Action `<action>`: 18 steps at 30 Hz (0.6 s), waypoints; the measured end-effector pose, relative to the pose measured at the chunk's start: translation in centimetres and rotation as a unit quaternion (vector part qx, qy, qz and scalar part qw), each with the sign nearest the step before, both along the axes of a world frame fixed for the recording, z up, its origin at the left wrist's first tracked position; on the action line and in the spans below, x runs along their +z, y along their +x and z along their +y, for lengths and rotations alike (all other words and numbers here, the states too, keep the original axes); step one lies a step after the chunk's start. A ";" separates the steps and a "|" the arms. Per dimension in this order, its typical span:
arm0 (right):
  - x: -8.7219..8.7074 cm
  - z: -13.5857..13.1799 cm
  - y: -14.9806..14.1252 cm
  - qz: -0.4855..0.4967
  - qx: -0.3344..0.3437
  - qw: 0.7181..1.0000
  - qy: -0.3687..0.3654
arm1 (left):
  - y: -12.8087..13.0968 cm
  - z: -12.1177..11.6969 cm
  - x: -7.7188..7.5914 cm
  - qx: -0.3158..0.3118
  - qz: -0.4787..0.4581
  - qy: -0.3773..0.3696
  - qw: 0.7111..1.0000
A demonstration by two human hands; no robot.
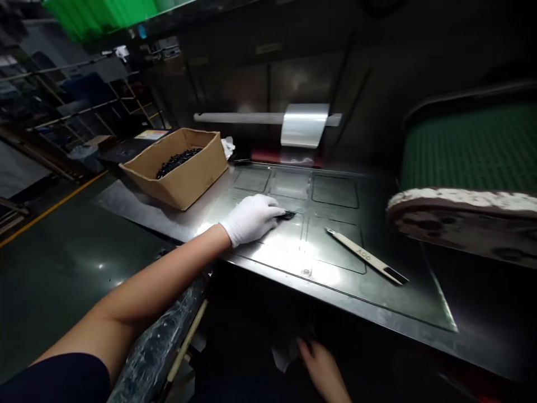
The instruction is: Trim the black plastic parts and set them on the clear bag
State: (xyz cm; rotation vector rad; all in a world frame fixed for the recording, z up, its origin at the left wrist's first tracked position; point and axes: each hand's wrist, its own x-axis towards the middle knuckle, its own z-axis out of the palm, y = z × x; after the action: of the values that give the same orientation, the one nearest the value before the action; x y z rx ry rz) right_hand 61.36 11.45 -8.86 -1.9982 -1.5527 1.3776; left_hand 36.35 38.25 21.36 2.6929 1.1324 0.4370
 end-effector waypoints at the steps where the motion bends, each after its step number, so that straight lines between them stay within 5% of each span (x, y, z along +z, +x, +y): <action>1: 0.2 -0.2 0.3 0.022 -0.014 1.000 0.001 | 0.6 1.2 0.2 -0.010 0.025 -0.001 1.000; 7: 0.5 -0.3 0.4 0.113 -0.100 0.989 -0.007 | 0.5 4.6 1.6 -0.034 0.103 -0.001 0.994; 13: -0.2 0.2 -0.4 0.166 -0.139 0.976 -0.012 | 1.0 6.2 2.2 0.119 0.022 0.091 0.988; 18: -0.6 0.9 -1.8 0.175 -0.120 0.977 -0.022 | 1.4 4.9 1.5 0.033 0.071 0.072 0.994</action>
State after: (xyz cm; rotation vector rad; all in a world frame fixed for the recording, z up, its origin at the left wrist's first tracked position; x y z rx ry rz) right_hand 59.57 12.38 -9.45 -1.7738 -1.0994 1.5692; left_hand 37.74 43.13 22.91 2.8571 1.2765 0.3537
